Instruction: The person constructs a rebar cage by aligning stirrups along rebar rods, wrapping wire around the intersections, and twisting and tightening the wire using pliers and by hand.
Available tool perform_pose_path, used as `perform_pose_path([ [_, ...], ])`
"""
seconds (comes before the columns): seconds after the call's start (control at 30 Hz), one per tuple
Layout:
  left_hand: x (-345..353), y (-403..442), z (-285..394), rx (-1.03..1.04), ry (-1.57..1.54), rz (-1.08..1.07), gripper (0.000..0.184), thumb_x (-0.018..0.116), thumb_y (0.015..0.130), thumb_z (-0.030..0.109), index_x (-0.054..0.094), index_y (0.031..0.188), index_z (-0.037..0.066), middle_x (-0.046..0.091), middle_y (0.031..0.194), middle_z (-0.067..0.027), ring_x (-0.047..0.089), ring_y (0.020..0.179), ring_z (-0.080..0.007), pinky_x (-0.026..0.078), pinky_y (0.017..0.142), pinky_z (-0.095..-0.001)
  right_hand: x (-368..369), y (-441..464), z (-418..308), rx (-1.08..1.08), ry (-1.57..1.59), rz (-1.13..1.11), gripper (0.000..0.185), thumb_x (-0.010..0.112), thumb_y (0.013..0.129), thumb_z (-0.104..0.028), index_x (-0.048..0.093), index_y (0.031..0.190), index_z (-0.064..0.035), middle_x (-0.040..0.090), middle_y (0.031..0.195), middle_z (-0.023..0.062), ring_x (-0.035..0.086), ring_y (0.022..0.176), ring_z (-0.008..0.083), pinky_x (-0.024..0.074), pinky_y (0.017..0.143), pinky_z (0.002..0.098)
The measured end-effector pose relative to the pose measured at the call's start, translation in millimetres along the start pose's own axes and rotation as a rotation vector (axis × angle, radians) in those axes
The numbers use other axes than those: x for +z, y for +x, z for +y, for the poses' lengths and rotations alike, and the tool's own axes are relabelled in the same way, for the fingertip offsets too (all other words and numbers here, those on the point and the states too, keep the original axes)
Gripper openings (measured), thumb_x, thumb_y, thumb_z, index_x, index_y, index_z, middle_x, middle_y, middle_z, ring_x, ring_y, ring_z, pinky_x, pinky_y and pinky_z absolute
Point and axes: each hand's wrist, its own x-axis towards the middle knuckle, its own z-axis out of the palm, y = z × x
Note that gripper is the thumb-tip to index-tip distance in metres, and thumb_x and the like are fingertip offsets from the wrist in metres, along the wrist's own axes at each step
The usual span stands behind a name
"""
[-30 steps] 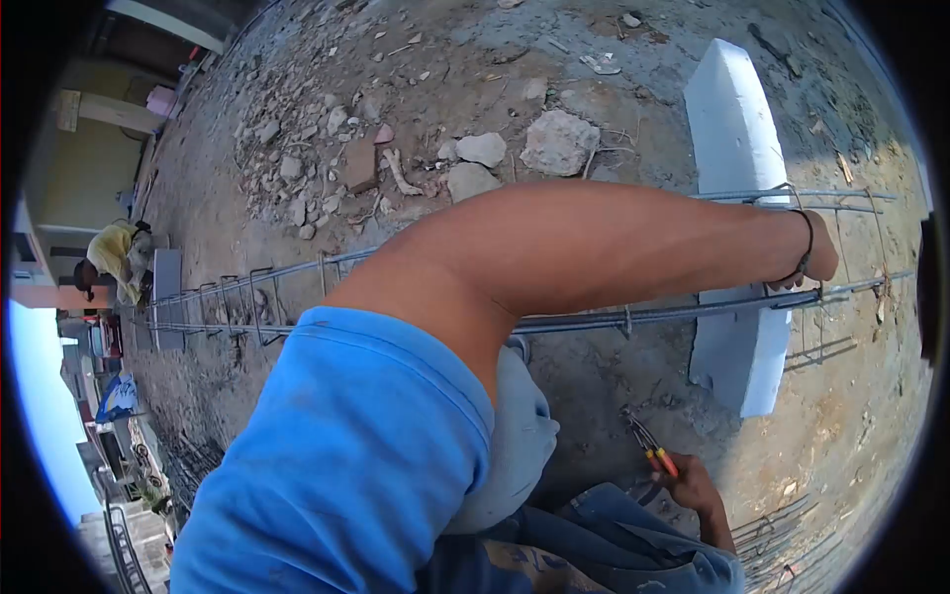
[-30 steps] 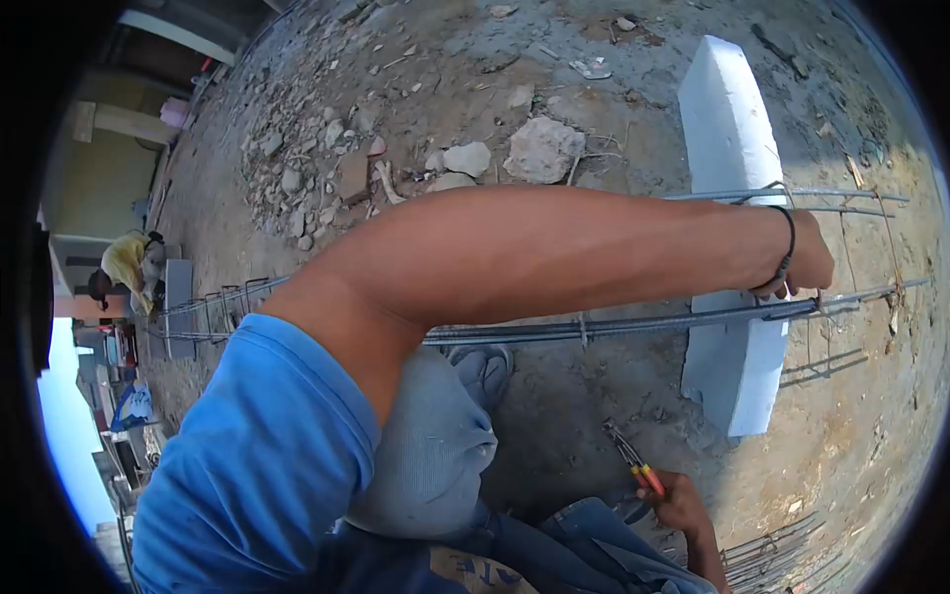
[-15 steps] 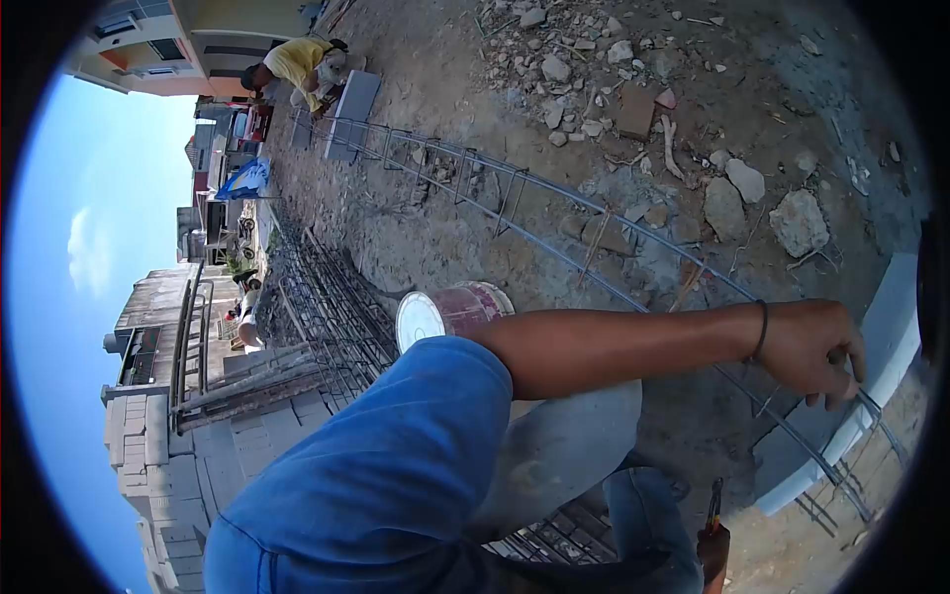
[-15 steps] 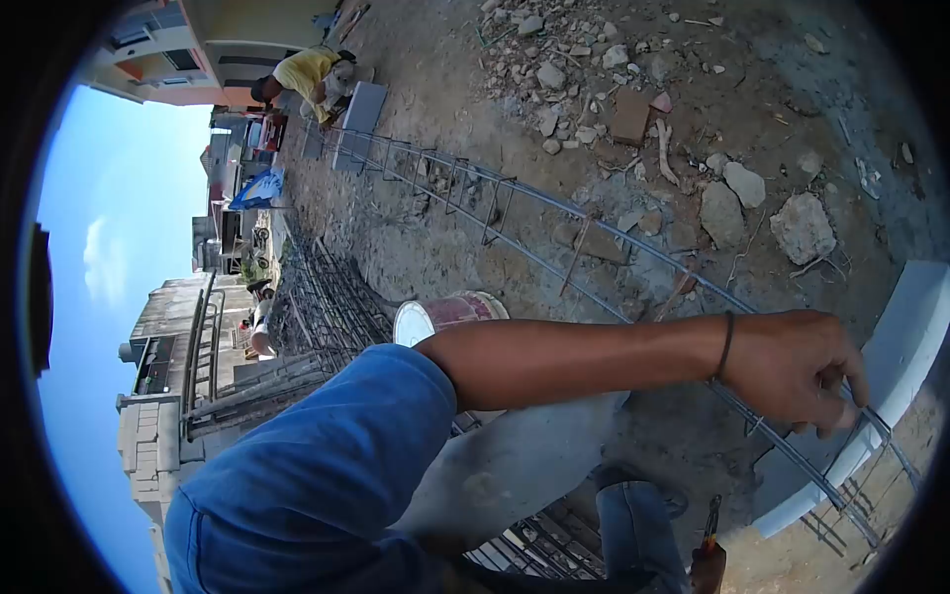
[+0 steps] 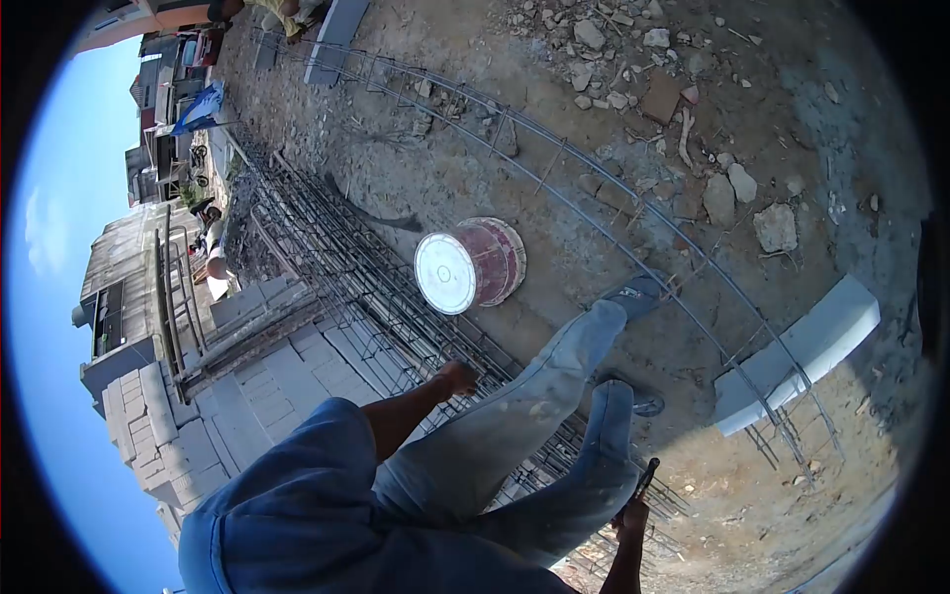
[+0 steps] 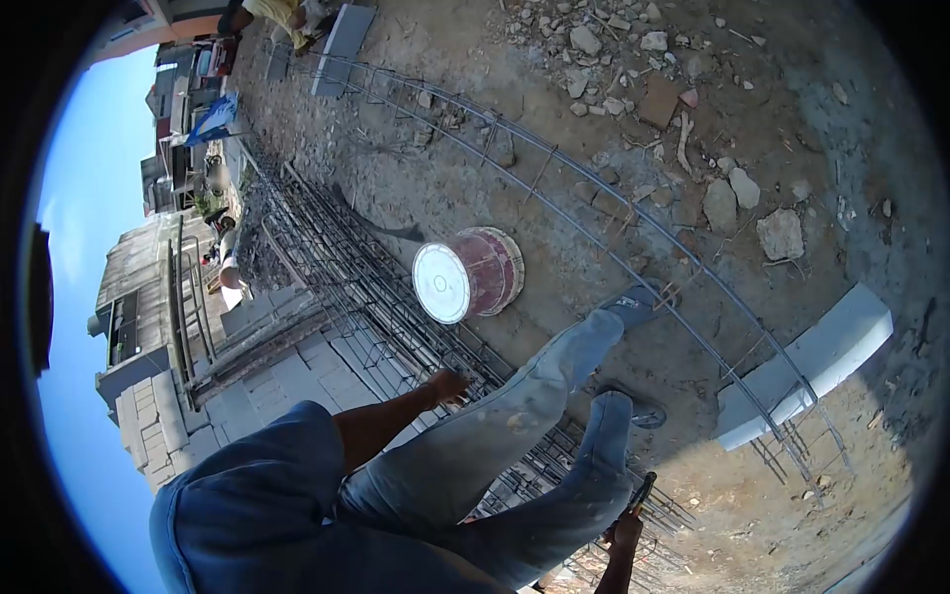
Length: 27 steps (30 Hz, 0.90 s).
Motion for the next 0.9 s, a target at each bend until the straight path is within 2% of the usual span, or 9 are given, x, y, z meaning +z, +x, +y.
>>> perform_pose_path([
  [0.2,-41,-35,49,-0.127,-0.309,0.107,0.031,0.061,0.089,0.033,0.077,0.103,0.011,0.075,0.100,-0.0138,0.072,0.098,-0.0341,0.057,0.083,-0.0433,91,-46,-47,-0.292,-0.193,0.329,0.030,0.056,0.100,-0.028,0.059,0.080,-0.0055,0.052,0.054,0.0037,0.050,0.039,0.0175,0.0354,0.035,0.0347],
  [0.27,-49,-29,53,-0.029,-0.474,0.245,0.034,0.059,0.089,0.036,0.077,0.103,0.010,0.074,0.101,-0.0158,0.071,0.100,-0.0354,0.056,0.085,-0.0435,98,7,-21,-0.587,-0.334,0.385,0.030,0.063,0.095,-0.028,0.061,0.088,0.0020,0.061,0.065,0.0165,0.059,0.059,0.0351,0.0435,0.057,0.0474],
  [0.3,-42,-18,49,-0.223,-0.590,0.307,0.036,0.058,0.089,0.037,0.077,0.100,0.009,0.074,0.100,-0.0171,0.071,0.099,-0.0357,0.056,0.085,-0.0433,120,-32,-53,-0.509,-0.371,0.388,0.028,0.068,0.085,-0.022,0.061,0.091,0.0046,0.064,0.077,0.0245,0.062,0.072,0.0452,0.0462,0.068,0.0525],
  [0.33,-39,-14,45,-0.418,-0.705,0.365,0.038,0.058,0.088,0.039,0.077,0.096,0.008,0.074,0.098,-0.0184,0.072,0.097,-0.0359,0.056,0.084,-0.0431,128,-31,-53,-0.530,-0.375,0.392,0.028,0.068,0.085,-0.022,0.061,0.091,0.0046,0.064,0.077,0.0245,0.062,0.072,0.0452,0.0462,0.068,0.0525],
  [0.4,-60,-35,41,-0.354,-0.744,0.376,0.038,0.062,0.089,0.045,0.078,0.100,0.013,0.076,0.095,-0.0139,0.073,0.092,-0.0284,0.056,0.083,-0.0415,153,-23,-57,-0.856,-0.678,0.539,0.027,0.073,0.086,-0.021,0.059,0.085,0.0021,0.065,0.073,0.0217,0.064,0.066,0.0414,0.0472,0.060,0.0499],
  [0.43,-40,-63,30,-0.313,-0.853,0.415,0.038,0.061,0.088,0.043,0.078,0.095,0.009,0.075,0.092,-0.0162,0.073,0.091,-0.0314,0.056,0.082,-0.0435,175,-58,-71,-0.824,-0.700,0.437,0.030,0.076,0.081,-0.021,0.060,0.087,0.0033,0.065,0.077,0.0276,0.063,0.076,0.0506,0.0480,0.067,0.0528],
  [0.6,-12,-105,-12,-0.268,-0.678,0.510,0.035,0.061,0.086,0.037,0.076,0.087,0.006,0.075,0.089,-0.0177,0.073,0.085,-0.0329,0.056,0.077,-0.0438,196,-59,-34,-0.942,-0.827,0.564,0.032,0.076,0.079,-0.023,0.061,0.079,0.0044,0.066,0.076,0.0275,0.066,0.077,0.0489,0.0500,0.068,0.0523],
  [0.67,-24,-117,-39,-0.326,-0.710,0.519,0.034,0.062,0.086,0.037,0.076,0.088,0.006,0.075,0.089,-0.0178,0.073,0.084,-0.0326,0.055,0.075,-0.0437,202,-56,-22,-0.671,-0.545,0.369,0.030,0.073,0.078,-0.022,0.063,0.078,0.0061,0.066,0.074,0.0275,0.068,0.076,0.0461,0.0506,0.069,0.0520],
  [0.9,-83,-179,-215,-0.582,-0.859,0.861,0.031,0.064,0.087,0.035,0.075,0.091,0.006,0.074,0.089,-0.0181,0.073,0.081,-0.0316,0.055,0.071,-0.0434,219,-90,-27,-0.599,-0.696,0.500,0.039,0.070,0.080,-0.031,0.068,0.091,0.0067,0.068,0.091,0.0332,0.067,0.090,0.0497,0.0529,0.081,0.0544],
])
